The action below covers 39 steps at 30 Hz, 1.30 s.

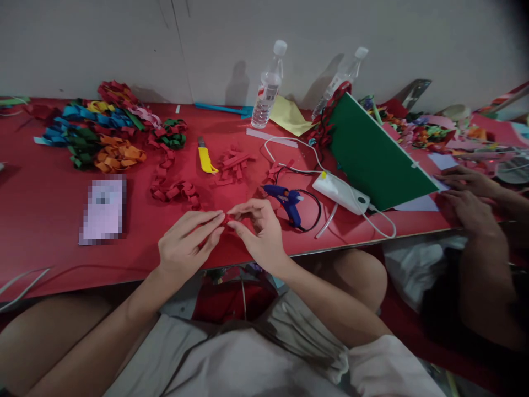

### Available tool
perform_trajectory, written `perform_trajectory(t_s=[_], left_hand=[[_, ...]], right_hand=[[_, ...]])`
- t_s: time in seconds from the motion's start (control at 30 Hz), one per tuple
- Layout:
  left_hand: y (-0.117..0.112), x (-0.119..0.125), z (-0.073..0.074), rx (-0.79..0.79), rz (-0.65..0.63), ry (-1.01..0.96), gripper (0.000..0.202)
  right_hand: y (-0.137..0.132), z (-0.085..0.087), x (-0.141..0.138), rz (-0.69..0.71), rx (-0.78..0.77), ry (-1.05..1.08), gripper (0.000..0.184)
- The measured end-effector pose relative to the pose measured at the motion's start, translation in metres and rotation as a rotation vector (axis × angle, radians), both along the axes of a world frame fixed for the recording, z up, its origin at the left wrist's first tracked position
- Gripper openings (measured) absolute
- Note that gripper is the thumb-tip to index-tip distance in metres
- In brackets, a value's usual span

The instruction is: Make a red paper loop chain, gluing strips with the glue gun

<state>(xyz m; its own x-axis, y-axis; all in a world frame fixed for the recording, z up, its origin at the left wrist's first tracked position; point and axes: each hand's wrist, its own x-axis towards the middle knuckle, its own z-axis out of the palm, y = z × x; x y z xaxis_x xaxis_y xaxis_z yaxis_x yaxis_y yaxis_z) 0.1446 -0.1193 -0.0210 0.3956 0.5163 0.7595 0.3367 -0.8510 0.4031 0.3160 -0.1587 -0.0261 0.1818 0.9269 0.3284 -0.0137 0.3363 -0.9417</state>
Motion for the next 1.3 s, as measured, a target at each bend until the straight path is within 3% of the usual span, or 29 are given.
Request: perform_trajectory(t_s=[0.13,0.23,0.37,0.43,0.53,0.7,0.87,1.0,1.17,1.3], left_hand=[[-0.002,0.003,0.000,-0.473,0.039,-0.132,0.013],[-0.001,0.006,-0.005,-0.810,0.069,-0.260,0.020],[-0.002,0.014,-0.013,-1.023,0.063,-0.498,0.032],[-0.003,0.018,-0.016,-1.054,0.073,-0.563,0.031],[-0.003,0.018,-0.015,-1.030,0.085,-0.540,0.030],[-0.004,0.013,-0.008,-0.849,0.085,-0.319,0.024],[-0.005,0.010,-0.010,-0.667,0.063,-0.260,0.024],[-0.006,0.012,-0.014,-0.664,0.027,-0.280,0.026],[-0.005,0.011,-0.015,-0.638,0.026,-0.234,0.026],[-0.001,0.006,-0.012,-0.366,0.013,-0.088,0.014]], right_hand=[[0.004,0.002,0.007,0.017,0.052,-0.137,0.021],[0.004,0.005,0.009,0.009,0.090,-0.261,0.019],[0.001,0.006,0.006,-0.108,0.092,-0.407,0.010],[0.000,0.003,0.003,-0.076,0.066,-0.391,0.004],[0.002,-0.002,0.000,-0.014,0.032,-0.267,0.004],[0.005,-0.007,0.003,0.008,-0.031,-0.118,0.004],[0.000,-0.003,0.007,0.025,-0.039,-0.174,0.004],[-0.003,0.005,0.009,0.065,-0.066,-0.246,0.005],[0.001,0.002,0.010,0.080,-0.082,-0.169,0.016],[0.008,-0.009,0.012,0.045,-0.070,-0.101,0.026]])
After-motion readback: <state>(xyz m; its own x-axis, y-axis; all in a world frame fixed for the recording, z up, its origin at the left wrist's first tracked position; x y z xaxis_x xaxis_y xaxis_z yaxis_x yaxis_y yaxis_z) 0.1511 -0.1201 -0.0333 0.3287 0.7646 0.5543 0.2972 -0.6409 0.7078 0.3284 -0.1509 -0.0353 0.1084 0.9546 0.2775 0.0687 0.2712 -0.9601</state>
